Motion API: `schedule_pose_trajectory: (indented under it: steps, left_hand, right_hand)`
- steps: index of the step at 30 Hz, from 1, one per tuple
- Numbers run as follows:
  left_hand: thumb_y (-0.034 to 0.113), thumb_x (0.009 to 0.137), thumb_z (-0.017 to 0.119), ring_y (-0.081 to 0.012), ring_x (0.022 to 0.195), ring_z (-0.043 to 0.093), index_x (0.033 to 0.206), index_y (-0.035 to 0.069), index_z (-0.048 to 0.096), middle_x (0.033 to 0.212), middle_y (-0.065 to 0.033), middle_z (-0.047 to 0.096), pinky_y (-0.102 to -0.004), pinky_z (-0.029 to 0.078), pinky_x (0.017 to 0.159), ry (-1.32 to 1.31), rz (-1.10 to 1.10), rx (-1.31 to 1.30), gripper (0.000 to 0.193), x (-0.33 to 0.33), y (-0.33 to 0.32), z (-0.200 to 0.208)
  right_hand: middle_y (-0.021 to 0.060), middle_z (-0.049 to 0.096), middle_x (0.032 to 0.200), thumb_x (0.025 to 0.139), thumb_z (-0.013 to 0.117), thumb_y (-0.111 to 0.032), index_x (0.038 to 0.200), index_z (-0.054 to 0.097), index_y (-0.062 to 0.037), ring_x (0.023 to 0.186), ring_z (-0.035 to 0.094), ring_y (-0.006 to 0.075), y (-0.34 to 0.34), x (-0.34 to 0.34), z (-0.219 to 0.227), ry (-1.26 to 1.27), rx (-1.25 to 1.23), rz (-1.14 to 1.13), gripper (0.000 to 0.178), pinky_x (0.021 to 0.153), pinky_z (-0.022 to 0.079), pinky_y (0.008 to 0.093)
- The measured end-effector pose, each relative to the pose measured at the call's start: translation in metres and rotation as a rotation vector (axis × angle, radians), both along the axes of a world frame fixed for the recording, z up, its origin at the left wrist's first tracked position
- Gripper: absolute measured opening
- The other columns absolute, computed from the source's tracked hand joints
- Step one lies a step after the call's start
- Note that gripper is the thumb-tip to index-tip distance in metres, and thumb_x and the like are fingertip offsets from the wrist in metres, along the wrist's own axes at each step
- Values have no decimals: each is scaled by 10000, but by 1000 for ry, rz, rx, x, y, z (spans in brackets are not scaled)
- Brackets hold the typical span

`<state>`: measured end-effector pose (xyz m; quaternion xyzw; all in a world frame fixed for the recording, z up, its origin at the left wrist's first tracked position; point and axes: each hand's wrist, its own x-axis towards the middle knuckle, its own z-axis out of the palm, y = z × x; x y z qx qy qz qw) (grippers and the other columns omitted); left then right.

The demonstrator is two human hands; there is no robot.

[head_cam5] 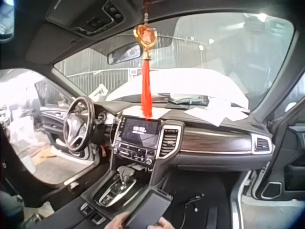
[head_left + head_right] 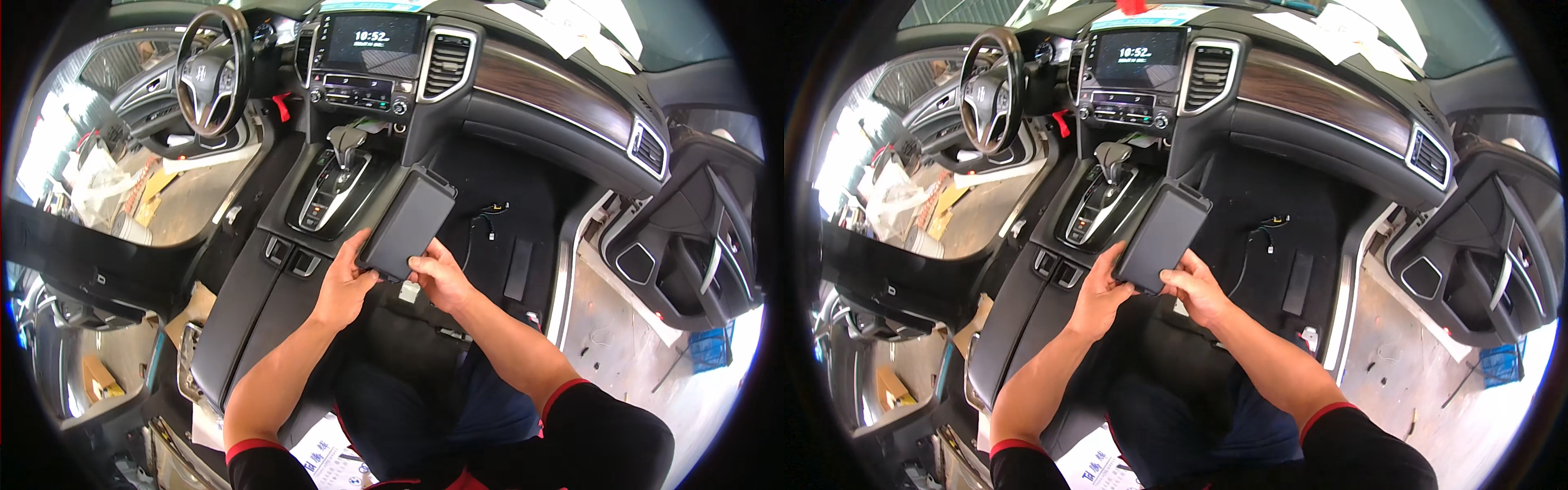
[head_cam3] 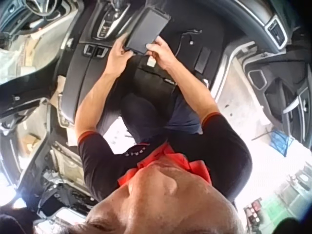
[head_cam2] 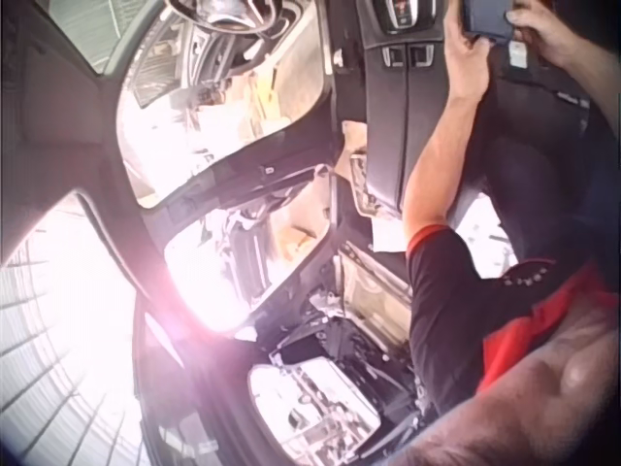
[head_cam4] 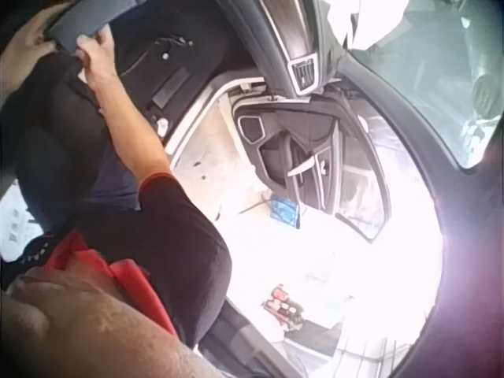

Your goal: Installing a plastic storage bin and reassembling components within the center console of a car.

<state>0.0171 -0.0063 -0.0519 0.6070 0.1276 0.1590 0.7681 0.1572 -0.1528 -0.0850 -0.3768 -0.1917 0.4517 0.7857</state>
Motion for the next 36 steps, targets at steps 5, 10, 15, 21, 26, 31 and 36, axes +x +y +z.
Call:
schedule_pose_trajectory:
  steps: [5, 10, 15, 21, 26, 31, 36]
  left_hand:
    - [-131, 888, 506, -212, 1244, 563, 1533, -14, 333, 1429, -156, 482, -364, 512, 1008, 83, 16, 137, 678, 2, 1, 0]
    - [-114, 907, 516, -230, 1250, 569, 1529, -15, 318, 1461, -187, 470, -371, 515, 1041, 54, 22, 124, 660, 7, -5, 3]
    - [-66, 951, 532, -234, 1212, 611, 1481, -3, 397, 1411, -202, 531, -362, 542, 986, 75, 72, 156, 550, -4, -8, -5]
    - [-38, 878, 621, -364, 1074, 662, 1178, -19, 646, 1197, -189, 666, -428, 537, 942, -12, 158, 1342, 301, 8, 4, 22]
    - [4, 869, 607, -401, 1254, 551, 1241, -47, 605, 1324, -220, 611, -484, 402, 1093, 226, 205, 1570, 376, 11, 17, 22]
    - [85, 920, 577, -382, 1371, 474, 1383, -45, 525, 1459, -233, 517, -472, 326, 1164, 431, 134, 1643, 484, 22, 11, 8]
    - [315, 972, 582, -404, 1366, 474, 1371, -9, 532, 1453, -220, 522, -512, 338, 1152, 545, 208, 1603, 517, 30, 10, -6]
  right_hand:
    - [17, 662, 1110, 844, 777, -140, 1243, 595, -76, 990, 615, 130, -4, 2, -6, -96, -3, 16, 444, 874, 497, 301]
    - [3, 679, 1023, 836, 771, -79, 1174, 631, -68, 937, 625, 98, -9, 8, 1, -111, 25, -46, 366, 860, 509, 284]
    - [20, 695, 1008, 855, 726, -47, 1154, 645, -13, 930, 634, 86, -36, 63, 17, -334, -87, -180, 311, 852, 519, 287]
    - [208, 696, 1095, 773, 719, -143, 1273, 598, 29, 1051, 678, 324, -84, 143, -55, -908, -787, -177, 542, 919, 521, 399]
    - [213, 687, 1188, 776, 653, -57, 1360, 552, -3, 1152, 659, 316, -61, 148, -103, -785, -665, -191, 595, 988, 501, 382]
    - [151, 677, 1116, 808, 636, -45, 1232, 612, -52, 1130, 626, 355, -6, 164, -135, -1103, -546, -397, 425, 958, 504, 467]
    - [33, 661, 803, 764, 670, -65, 893, 663, -110, 912, 628, 233, 54, 187, -147, -1526, -497, -553, 137, 895, 440, 382]
